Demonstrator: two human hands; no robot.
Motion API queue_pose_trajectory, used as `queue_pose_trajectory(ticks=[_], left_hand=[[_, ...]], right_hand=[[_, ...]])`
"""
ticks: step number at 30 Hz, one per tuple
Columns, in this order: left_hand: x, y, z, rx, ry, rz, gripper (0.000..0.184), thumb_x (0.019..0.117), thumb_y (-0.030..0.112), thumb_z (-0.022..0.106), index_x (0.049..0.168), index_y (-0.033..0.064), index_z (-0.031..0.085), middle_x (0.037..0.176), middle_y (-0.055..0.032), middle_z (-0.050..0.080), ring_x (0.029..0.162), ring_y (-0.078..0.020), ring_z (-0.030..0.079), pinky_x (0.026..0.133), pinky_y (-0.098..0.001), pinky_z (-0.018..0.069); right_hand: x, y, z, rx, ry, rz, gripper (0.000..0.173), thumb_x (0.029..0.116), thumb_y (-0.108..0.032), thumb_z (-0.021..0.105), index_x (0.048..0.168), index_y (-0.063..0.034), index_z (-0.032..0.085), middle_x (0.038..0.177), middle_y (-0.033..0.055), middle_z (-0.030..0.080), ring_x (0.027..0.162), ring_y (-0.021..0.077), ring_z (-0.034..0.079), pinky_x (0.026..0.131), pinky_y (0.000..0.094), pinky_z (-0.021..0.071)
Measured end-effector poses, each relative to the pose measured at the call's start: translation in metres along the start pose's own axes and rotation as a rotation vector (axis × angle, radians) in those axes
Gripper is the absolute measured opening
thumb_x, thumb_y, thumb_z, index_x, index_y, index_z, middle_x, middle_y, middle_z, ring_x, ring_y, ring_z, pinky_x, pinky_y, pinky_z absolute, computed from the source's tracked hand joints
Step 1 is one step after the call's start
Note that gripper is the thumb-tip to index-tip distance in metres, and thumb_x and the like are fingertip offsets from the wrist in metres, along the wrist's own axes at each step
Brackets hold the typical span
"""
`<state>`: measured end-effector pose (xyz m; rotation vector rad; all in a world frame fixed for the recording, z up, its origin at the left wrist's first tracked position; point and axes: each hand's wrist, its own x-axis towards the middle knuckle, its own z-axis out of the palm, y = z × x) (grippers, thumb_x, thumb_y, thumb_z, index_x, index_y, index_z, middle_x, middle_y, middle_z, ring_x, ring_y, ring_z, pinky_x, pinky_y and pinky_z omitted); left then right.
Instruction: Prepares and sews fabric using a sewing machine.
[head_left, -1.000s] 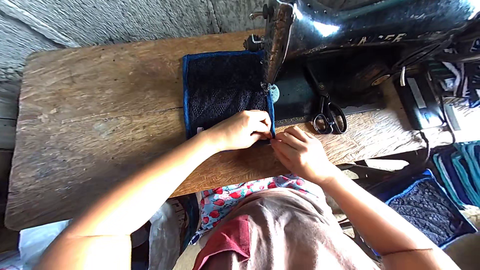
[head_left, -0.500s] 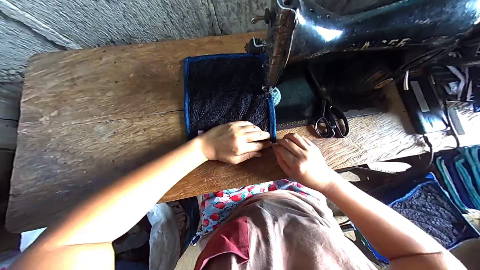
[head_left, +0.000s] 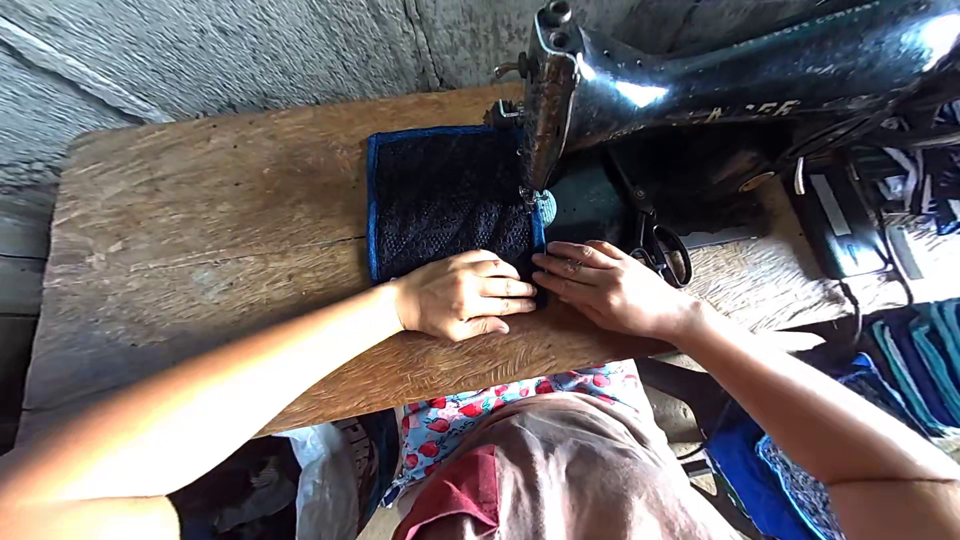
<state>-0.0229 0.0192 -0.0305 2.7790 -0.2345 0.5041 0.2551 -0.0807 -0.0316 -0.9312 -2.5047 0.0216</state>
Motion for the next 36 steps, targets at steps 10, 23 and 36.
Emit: queue_pose_trajectory(ticks=[10, 23, 36], left_hand=[[-0.003, 0.002, 0.002, 0.037, 0.001, -0.003, 0.047, 0.1096, 0.040, 0.039, 0.125, 0.0130, 0.075, 0.130, -0.0059, 0.072, 0.127, -0.0227, 0.063, 0.115, -0.0429, 0.0385], [-0.001, -0.002, 0.001, 0.004, 0.007, 0.006, 0.051, 0.1094, 0.043, 0.038, 0.125, 0.0118, 0.075, 0.130, -0.0074, 0.072, 0.127, -0.0247, 0.064, 0.115, -0.0429, 0.0403], [0.005, -0.009, 0.002, 0.035, 0.016, -0.019, 0.049, 0.1077, 0.042, 0.041, 0.126, 0.0112, 0.074, 0.129, -0.0078, 0.072, 0.126, -0.0252, 0.064, 0.114, -0.0422, 0.0413]], right_hand=[[-0.004, 0.006, 0.001, 0.028, -0.022, -0.011, 0.035, 0.1080, -0.019, 0.045, 0.126, -0.0150, 0.074, 0.139, 0.0065, 0.067, 0.131, 0.0291, 0.059, 0.110, 0.0426, 0.0452], [0.001, 0.010, -0.003, 0.010, -0.051, -0.022, 0.033, 0.1081, -0.022, 0.046, 0.126, -0.0154, 0.074, 0.138, 0.0076, 0.067, 0.131, 0.0292, 0.059, 0.110, 0.0433, 0.0453], [0.004, 0.022, -0.006, -0.013, -0.058, -0.012, 0.033, 0.1073, -0.025, 0.048, 0.124, -0.0145, 0.074, 0.138, 0.0075, 0.067, 0.129, 0.0302, 0.061, 0.107, 0.0439, 0.0470]])
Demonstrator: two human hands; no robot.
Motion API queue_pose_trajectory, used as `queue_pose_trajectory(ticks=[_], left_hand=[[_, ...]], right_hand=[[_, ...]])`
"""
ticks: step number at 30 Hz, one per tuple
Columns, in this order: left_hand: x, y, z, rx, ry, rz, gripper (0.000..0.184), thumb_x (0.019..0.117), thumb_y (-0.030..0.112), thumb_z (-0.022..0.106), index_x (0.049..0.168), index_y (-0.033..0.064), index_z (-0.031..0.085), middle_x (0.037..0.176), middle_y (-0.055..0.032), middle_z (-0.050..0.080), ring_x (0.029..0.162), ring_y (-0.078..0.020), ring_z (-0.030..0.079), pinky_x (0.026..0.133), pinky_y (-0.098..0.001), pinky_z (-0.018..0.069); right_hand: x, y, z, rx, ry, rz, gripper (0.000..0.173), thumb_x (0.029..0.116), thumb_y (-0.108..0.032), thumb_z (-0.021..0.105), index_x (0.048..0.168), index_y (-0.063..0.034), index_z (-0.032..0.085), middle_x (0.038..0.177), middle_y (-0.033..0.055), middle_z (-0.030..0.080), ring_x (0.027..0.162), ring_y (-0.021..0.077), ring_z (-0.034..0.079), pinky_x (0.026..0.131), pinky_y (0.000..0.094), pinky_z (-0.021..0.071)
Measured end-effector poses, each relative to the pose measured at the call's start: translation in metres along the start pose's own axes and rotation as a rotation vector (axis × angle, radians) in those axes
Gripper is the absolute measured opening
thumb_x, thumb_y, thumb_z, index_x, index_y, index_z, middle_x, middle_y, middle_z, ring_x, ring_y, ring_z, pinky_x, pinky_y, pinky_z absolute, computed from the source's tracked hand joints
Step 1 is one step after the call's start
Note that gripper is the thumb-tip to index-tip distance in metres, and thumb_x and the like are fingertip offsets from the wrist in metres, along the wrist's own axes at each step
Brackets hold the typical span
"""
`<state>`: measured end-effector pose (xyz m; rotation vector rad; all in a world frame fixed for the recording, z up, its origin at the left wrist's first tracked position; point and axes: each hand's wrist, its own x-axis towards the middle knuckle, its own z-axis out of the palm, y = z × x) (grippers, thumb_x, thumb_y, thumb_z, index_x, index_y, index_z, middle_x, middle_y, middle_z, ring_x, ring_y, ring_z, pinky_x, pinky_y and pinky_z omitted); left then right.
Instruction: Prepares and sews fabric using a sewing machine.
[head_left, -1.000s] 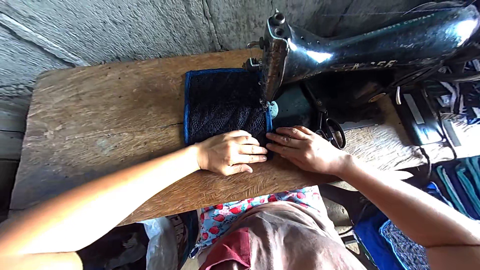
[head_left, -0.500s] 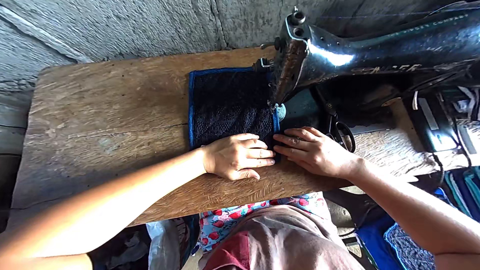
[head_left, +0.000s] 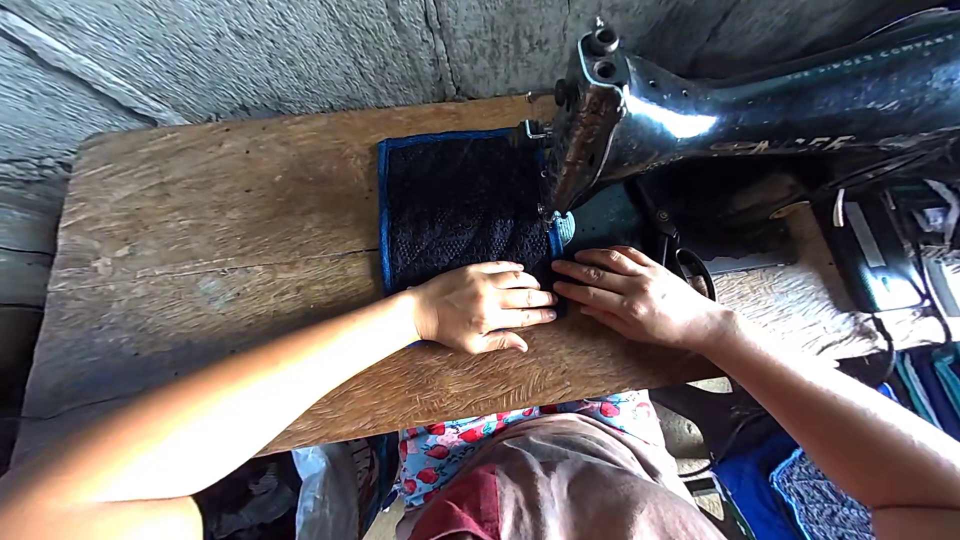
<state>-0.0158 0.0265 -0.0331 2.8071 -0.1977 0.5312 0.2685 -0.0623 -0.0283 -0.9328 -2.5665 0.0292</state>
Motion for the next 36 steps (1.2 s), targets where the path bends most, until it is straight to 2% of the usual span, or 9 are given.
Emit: queue_pose_trajectory(ticks=[16, 25, 30, 36], left_hand=[[0.001, -0.013, -0.003, -0.011, -0.013, -0.045, 0.048, 0.1063, 0.043, 0.044, 0.128, 0.0124, 0.073, 0.130, -0.0072, 0.072, 0.128, -0.0247, 0.063, 0.116, -0.0427, 0.0409], [0.004, -0.024, -0.007, 0.011, -0.012, -0.055, 0.048, 0.1056, 0.044, 0.045, 0.127, 0.0121, 0.074, 0.129, -0.0076, 0.072, 0.127, -0.0248, 0.063, 0.115, -0.0431, 0.0420], [0.006, -0.030, -0.009, 0.021, 0.002, -0.053, 0.046, 0.1050, 0.043, 0.047, 0.125, 0.0119, 0.075, 0.127, -0.0073, 0.073, 0.125, -0.0246, 0.064, 0.114, -0.0411, 0.0423], [0.009, -0.037, -0.013, 0.026, 0.015, -0.041, 0.045, 0.1035, 0.042, 0.049, 0.122, 0.0108, 0.076, 0.127, -0.0085, 0.072, 0.124, -0.0251, 0.065, 0.112, -0.0410, 0.0445]], right_hand=[[0.009, 0.013, -0.001, -0.017, -0.056, 0.028, 0.037, 0.1072, -0.031, 0.047, 0.128, -0.0141, 0.072, 0.144, 0.0070, 0.063, 0.133, 0.0304, 0.058, 0.108, 0.0465, 0.0457], [0.014, 0.017, -0.001, -0.059, -0.081, 0.061, 0.045, 0.1075, -0.039, 0.044, 0.135, -0.0115, 0.067, 0.149, 0.0074, 0.059, 0.135, 0.0300, 0.056, 0.108, 0.0448, 0.0460], [0.009, 0.010, 0.000, -0.118, 0.034, 0.012, 0.039, 0.1082, -0.031, 0.046, 0.127, -0.0092, 0.072, 0.135, 0.0106, 0.067, 0.130, 0.0309, 0.059, 0.110, 0.0447, 0.0442], [0.007, 0.001, 0.004, -0.153, 0.057, 0.046, 0.040, 0.1081, -0.033, 0.045, 0.125, -0.0082, 0.072, 0.121, 0.0107, 0.072, 0.118, 0.0295, 0.064, 0.106, 0.0432, 0.0465]])
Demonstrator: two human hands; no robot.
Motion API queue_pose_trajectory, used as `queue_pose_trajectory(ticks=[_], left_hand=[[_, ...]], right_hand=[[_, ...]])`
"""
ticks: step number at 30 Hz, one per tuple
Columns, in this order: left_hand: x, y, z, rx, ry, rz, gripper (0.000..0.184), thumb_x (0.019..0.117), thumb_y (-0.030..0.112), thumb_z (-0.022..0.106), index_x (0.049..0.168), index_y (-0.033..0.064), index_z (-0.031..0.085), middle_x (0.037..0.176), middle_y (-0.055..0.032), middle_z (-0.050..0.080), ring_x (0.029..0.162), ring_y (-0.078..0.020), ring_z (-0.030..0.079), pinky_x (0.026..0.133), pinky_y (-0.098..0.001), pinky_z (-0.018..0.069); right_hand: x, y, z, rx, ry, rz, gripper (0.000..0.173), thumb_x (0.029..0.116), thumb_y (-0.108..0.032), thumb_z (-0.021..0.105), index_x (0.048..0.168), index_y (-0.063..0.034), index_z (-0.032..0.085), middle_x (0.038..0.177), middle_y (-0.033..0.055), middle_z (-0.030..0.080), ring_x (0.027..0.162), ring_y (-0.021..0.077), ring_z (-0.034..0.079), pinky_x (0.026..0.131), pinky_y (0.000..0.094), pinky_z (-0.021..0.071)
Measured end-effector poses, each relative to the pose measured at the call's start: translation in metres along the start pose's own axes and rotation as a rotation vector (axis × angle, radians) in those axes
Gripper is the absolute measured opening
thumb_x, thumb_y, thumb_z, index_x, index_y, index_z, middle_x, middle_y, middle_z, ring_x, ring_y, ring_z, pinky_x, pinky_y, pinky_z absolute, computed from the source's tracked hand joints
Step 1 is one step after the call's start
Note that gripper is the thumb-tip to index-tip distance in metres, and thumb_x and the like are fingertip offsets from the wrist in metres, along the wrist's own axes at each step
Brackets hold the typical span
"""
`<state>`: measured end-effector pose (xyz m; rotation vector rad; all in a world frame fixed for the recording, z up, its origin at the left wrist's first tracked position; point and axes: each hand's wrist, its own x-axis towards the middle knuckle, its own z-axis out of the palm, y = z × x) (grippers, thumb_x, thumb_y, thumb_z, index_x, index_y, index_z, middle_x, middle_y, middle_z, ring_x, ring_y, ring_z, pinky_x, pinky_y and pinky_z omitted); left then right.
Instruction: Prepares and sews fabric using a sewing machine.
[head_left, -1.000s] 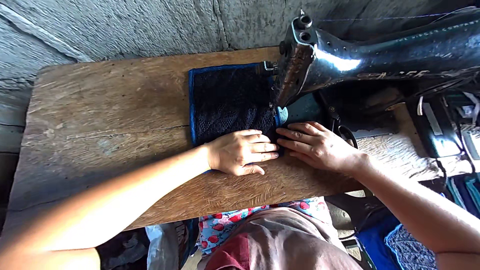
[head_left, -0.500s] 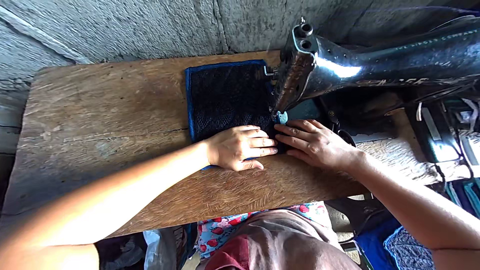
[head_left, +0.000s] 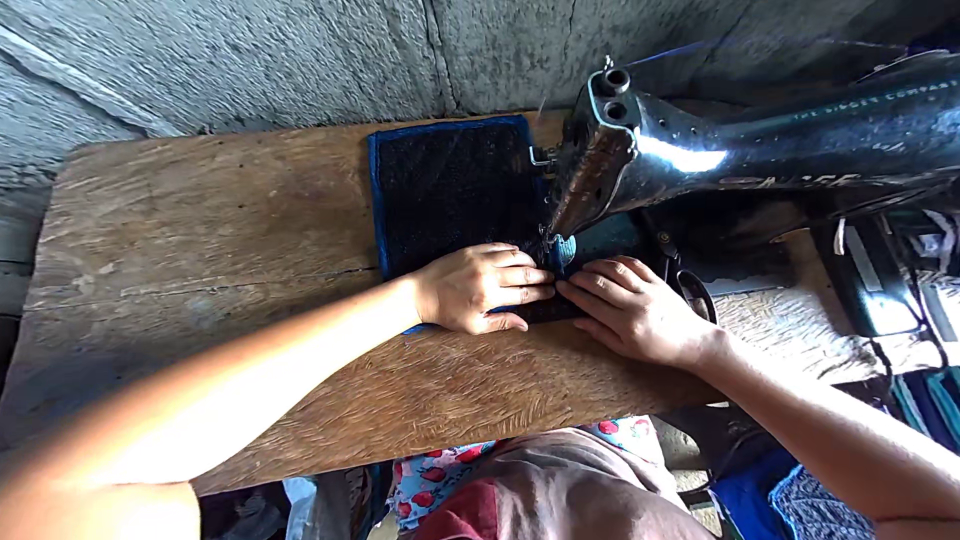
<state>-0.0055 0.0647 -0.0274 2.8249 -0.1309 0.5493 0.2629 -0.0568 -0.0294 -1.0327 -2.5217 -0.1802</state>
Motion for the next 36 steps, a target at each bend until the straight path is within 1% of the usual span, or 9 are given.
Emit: queue_pose_trajectory(ticks=[4, 9, 14, 19, 27, 30, 34, 36], left_hand=[[0.000, -0.005, -0.001, 0.003, -0.014, -0.012, 0.044, 0.1023, 0.042, 0.051, 0.121, 0.0110, 0.077, 0.128, -0.0084, 0.072, 0.125, -0.0254, 0.064, 0.113, -0.0410, 0.0437], [0.003, -0.013, -0.004, 0.022, -0.008, 0.015, 0.040, 0.0997, 0.040, 0.056, 0.117, 0.0108, 0.078, 0.127, -0.0092, 0.072, 0.124, -0.0253, 0.064, 0.109, -0.0390, 0.0463], [0.003, -0.016, -0.007, 0.094, -0.027, 0.001, 0.045, 0.1012, 0.045, 0.052, 0.120, 0.0115, 0.076, 0.129, -0.0109, 0.070, 0.124, -0.0269, 0.064, 0.111, -0.0401, 0.0459], [0.004, -0.023, -0.008, 0.124, -0.043, -0.005, 0.047, 0.1020, 0.047, 0.051, 0.125, 0.0130, 0.074, 0.126, -0.0137, 0.070, 0.122, -0.0293, 0.064, 0.109, -0.0410, 0.0465], [0.007, -0.030, -0.011, 0.130, -0.021, -0.024, 0.048, 0.1011, 0.047, 0.051, 0.124, 0.0108, 0.074, 0.124, -0.0142, 0.071, 0.120, -0.0300, 0.065, 0.107, -0.0418, 0.0486], [0.007, -0.032, -0.012, 0.139, -0.016, -0.023, 0.048, 0.1015, 0.047, 0.050, 0.125, 0.0121, 0.074, 0.124, -0.0132, 0.071, 0.120, -0.0295, 0.065, 0.107, -0.0410, 0.0481], [0.005, -0.032, -0.010, 0.112, 0.053, -0.019, 0.047, 0.1008, 0.044, 0.053, 0.117, 0.0075, 0.077, 0.119, -0.0119, 0.074, 0.118, -0.0274, 0.068, 0.107, -0.0399, 0.0491], [0.004, -0.032, -0.011, 0.110, 0.067, -0.031, 0.047, 0.1005, 0.043, 0.054, 0.115, 0.0056, 0.077, 0.118, -0.0115, 0.075, 0.117, -0.0265, 0.068, 0.105, -0.0389, 0.0502]], right_hand=[[0.004, -0.002, 0.001, 0.002, -0.016, 0.029, 0.041, 0.1074, -0.033, 0.046, 0.125, -0.0068, 0.072, 0.117, 0.0117, 0.072, 0.116, 0.0301, 0.064, 0.104, 0.0427, 0.0470], [0.013, 0.000, -0.001, -0.014, -0.021, 0.048, 0.039, 0.1065, -0.033, 0.048, 0.121, -0.0061, 0.074, 0.114, 0.0118, 0.072, 0.114, 0.0305, 0.065, 0.102, 0.0430, 0.0485], [0.018, 0.000, 0.001, -0.049, -0.004, 0.079, 0.039, 0.1059, -0.032, 0.050, 0.120, -0.0059, 0.074, 0.113, 0.0112, 0.072, 0.113, 0.0308, 0.065, 0.100, 0.0435, 0.0491], [0.021, -0.004, 0.004, -0.102, -0.008, 0.141, 0.041, 0.1062, -0.034, 0.048, 0.123, -0.0053, 0.072, 0.116, 0.0109, 0.072, 0.115, 0.0311, 0.065, 0.099, 0.0447, 0.0498], [0.024, -0.004, 0.008, -0.130, -0.023, 0.180, 0.043, 0.1064, -0.035, 0.048, 0.125, -0.0044, 0.071, 0.118, 0.0119, 0.072, 0.115, 0.0324, 0.065, 0.098, 0.0464, 0.0498], [0.026, -0.006, 0.008, -0.138, -0.027, 0.191, 0.044, 0.1067, -0.035, 0.047, 0.126, -0.0036, 0.070, 0.117, 0.0127, 0.072, 0.114, 0.0332, 0.065, 0.097, 0.0471, 0.0500], [0.029, -0.008, 0.009, -0.149, -0.044, 0.205, 0.046, 0.1072, -0.035, 0.046, 0.128, -0.0020, 0.069, 0.119, 0.0127, 0.071, 0.112, 0.0328, 0.065, 0.096, 0.0468, 0.0495], [0.031, -0.009, 0.011, -0.153, -0.047, 0.215, 0.047, 0.1068, -0.036, 0.046, 0.129, -0.0013, 0.069, 0.118, 0.0135, 0.071, 0.109, 0.0331, 0.065, 0.093, 0.0471, 0.0495]])
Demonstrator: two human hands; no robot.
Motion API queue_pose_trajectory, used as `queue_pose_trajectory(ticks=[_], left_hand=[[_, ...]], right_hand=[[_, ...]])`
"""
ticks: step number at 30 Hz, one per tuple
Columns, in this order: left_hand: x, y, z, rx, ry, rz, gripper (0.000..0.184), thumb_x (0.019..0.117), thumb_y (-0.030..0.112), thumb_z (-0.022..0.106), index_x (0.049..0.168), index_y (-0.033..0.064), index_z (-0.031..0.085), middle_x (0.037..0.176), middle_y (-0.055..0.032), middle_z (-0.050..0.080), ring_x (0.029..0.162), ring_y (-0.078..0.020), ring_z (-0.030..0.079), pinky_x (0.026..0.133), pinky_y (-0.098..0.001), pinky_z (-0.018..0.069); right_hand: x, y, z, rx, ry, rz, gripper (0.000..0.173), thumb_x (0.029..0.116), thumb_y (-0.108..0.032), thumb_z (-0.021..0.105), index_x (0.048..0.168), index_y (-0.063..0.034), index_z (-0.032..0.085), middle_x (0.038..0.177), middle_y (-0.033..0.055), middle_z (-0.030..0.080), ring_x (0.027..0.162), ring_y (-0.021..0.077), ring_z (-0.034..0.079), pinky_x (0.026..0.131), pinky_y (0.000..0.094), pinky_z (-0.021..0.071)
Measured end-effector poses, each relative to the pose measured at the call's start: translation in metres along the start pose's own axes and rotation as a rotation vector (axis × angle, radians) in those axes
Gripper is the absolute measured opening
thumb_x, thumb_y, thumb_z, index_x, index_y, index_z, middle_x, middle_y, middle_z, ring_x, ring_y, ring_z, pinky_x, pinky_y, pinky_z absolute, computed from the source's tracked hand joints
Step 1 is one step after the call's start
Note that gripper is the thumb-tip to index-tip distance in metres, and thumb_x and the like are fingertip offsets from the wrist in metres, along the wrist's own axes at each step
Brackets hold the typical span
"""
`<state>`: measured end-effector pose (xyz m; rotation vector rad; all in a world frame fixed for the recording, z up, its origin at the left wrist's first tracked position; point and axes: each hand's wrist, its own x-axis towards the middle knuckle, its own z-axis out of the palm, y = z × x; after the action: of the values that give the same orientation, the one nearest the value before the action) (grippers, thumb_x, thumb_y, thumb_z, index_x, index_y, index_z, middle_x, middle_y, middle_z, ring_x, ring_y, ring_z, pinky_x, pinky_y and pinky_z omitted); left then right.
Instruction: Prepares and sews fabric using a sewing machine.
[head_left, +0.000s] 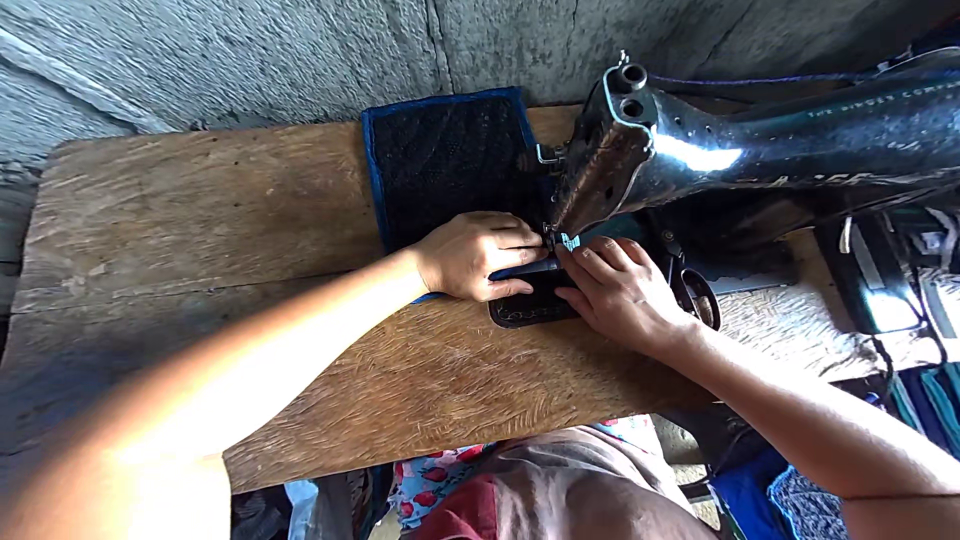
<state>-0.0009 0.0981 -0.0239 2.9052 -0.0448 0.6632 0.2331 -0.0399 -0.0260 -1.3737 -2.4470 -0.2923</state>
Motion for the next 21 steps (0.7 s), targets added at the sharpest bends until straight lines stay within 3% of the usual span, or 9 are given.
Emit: queue_pose_trajectory(ticks=[4, 7, 10, 12, 14, 16, 17, 18, 21], left_hand=[[0.002, -0.002, 0.000, -0.002, -0.014, -0.027, 0.046, 0.0995, 0.043, 0.056, 0.119, 0.0072, 0.076, 0.120, -0.0112, 0.074, 0.118, -0.0271, 0.067, 0.104, -0.0395, 0.0511], [0.000, -0.003, 0.001, 0.000, -0.034, -0.053, 0.046, 0.0998, 0.044, 0.056, 0.122, 0.0087, 0.075, 0.123, -0.0098, 0.073, 0.122, -0.0271, 0.065, 0.106, -0.0404, 0.0500], [0.001, -0.004, 0.001, 0.004, -0.015, -0.043, 0.046, 0.0992, 0.043, 0.056, 0.121, 0.0075, 0.076, 0.121, -0.0108, 0.073, 0.120, -0.0272, 0.066, 0.104, -0.0395, 0.0508], [0.003, -0.005, 0.000, 0.006, -0.009, -0.040, 0.045, 0.0991, 0.042, 0.056, 0.120, 0.0072, 0.076, 0.120, -0.0115, 0.074, 0.119, -0.0274, 0.067, 0.103, -0.0393, 0.0513], [0.002, -0.004, 0.000, 0.008, -0.012, -0.052, 0.045, 0.0992, 0.042, 0.057, 0.120, 0.0073, 0.076, 0.120, -0.0114, 0.074, 0.120, -0.0271, 0.066, 0.104, -0.0390, 0.0510], [0.002, -0.004, 0.001, 0.012, -0.008, -0.058, 0.045, 0.0992, 0.042, 0.057, 0.120, 0.0073, 0.076, 0.120, -0.0113, 0.073, 0.120, -0.0271, 0.066, 0.104, -0.0388, 0.0511], [0.002, -0.004, 0.001, 0.012, -0.005, -0.060, 0.045, 0.0991, 0.042, 0.057, 0.120, 0.0070, 0.076, 0.120, -0.0118, 0.073, 0.119, -0.0275, 0.066, 0.104, -0.0388, 0.0510], [0.003, -0.004, 0.001, 0.010, -0.004, -0.063, 0.044, 0.0989, 0.041, 0.057, 0.119, 0.0069, 0.076, 0.120, -0.0120, 0.074, 0.119, -0.0276, 0.066, 0.103, -0.0389, 0.0513], [0.004, -0.004, 0.000, -0.002, -0.001, -0.072, 0.043, 0.0989, 0.041, 0.058, 0.119, 0.0066, 0.077, 0.120, -0.0119, 0.073, 0.120, -0.0274, 0.066, 0.104, -0.0387, 0.0511]], right_hand=[[-0.007, -0.003, -0.036, 0.084, -0.133, 0.306, 0.041, 0.1036, -0.028, 0.054, 0.135, -0.0038, 0.064, 0.119, 0.0169, 0.069, 0.109, 0.0363, 0.067, 0.091, 0.0549, 0.0532], [-0.034, 0.016, -0.098, -0.021, -0.184, 0.902, 0.030, 0.1024, -0.027, 0.055, 0.114, -0.0008, 0.065, 0.093, 0.0272, 0.069, 0.084, 0.0514, 0.069, 0.064, 0.0704, 0.0493], [-0.070, 0.050, -0.121, -0.042, -0.193, 1.295, 0.060, 0.1074, -0.049, 0.045, 0.119, 0.0071, 0.061, 0.105, 0.0396, 0.064, 0.103, 0.0621, 0.060, 0.081, 0.0799, 0.0415], [-0.084, 0.060, -0.120, -0.030, -0.117, 1.312, 0.066, 0.1080, -0.054, 0.038, 0.115, 0.0079, 0.060, 0.104, 0.0386, 0.063, 0.103, 0.0600, 0.060, 0.082, 0.0786, 0.0412], [-0.100, 0.073, -0.114, 0.002, -0.040, 1.317, 0.067, 0.1081, -0.054, 0.035, 0.123, 0.0065, 0.058, 0.112, 0.0380, 0.062, 0.107, 0.0578, 0.060, 0.087, 0.0780, 0.0415], [-0.114, 0.088, -0.106, 0.092, 0.026, 1.248, 0.059, 0.1106, -0.046, 0.034, 0.124, 0.0064, 0.059, 0.108, 0.0338, 0.064, 0.098, 0.0493, 0.065, 0.085, 0.0710, 0.0475], [-0.118, 0.093, -0.100, 0.159, 0.081, 1.166, 0.054, 0.1116, -0.040, 0.033, 0.117, 0.0063, 0.062, 0.096, 0.0248, 0.064, 0.083, 0.0348, 0.065, 0.076, 0.0577, 0.0525], [-0.122, 0.097, -0.096, 0.226, 0.133, 1.095, 0.050, 0.1118, -0.037, 0.033, 0.110, 0.0047, 0.061, 0.087, 0.0137, 0.059, 0.072, 0.0193, 0.058, 0.069, 0.0427, 0.0521], [-0.125, 0.107, -0.109, 0.363, 0.311, 1.031, 0.043, 0.1110, -0.039, 0.038, 0.100, -0.0040, 0.060, 0.078, -0.0037, 0.052, 0.061, -0.0001, 0.048, 0.060, 0.0237, 0.0473]])
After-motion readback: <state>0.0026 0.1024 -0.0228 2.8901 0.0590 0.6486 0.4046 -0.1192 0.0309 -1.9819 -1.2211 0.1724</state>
